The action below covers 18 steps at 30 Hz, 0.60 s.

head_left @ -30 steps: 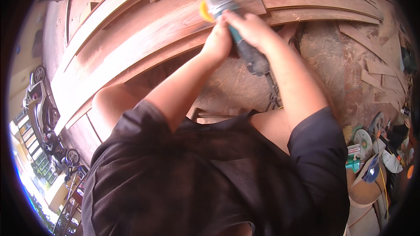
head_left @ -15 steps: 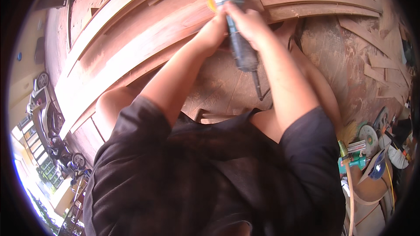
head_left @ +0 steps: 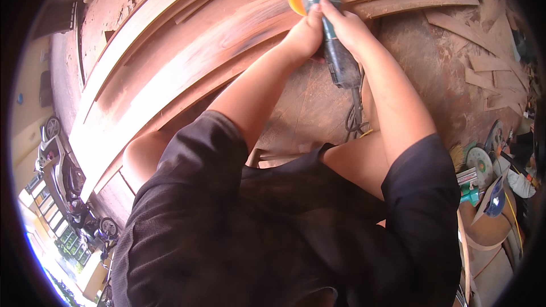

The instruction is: The person uses an angle grinder with a sanding disc to sand the surface of a long wooden plank. They sit on the floor and move the tool back and forth along the plank, occasionally adjusting their position and the plank's orientation.

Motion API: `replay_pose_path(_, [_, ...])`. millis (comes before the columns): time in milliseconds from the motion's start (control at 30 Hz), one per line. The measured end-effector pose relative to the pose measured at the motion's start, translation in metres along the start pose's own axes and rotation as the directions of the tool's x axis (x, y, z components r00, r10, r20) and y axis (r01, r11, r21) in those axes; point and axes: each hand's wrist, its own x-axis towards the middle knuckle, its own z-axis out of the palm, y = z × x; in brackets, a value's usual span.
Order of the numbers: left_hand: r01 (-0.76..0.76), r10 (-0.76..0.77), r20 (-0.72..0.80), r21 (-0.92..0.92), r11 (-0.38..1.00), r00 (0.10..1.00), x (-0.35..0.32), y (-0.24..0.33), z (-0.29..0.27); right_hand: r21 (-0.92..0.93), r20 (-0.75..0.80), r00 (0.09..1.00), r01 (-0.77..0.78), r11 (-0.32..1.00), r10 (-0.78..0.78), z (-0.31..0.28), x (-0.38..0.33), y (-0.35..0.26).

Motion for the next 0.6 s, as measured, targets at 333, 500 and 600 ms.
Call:
replay_pose_path(333, [0.025, 0.015, -0.216, 0.180, 0.983, 0.976, -0.077, -0.021, -0.059, -0.099, 0.069, 0.997, 0.031, 0.995, -0.025, 0.093, -0.022, 0.009])
replay_pose_path(500, [0.024, -0.097, -0.404, -0.182, 0.983, 0.910, -0.105, -0.082, -0.095, -0.464, 0.215, 0.977, 0.114, 0.879, -0.013, 0.147, -0.032, -0.013])
replay_pose_path(600, [0.005, -0.090, -0.408, -0.206, 0.979, 0.909, -0.098, -0.070, -0.064, -0.460, 0.245, 0.969, 0.100, 0.882, 0.018, 0.116, -0.035, -0.019])
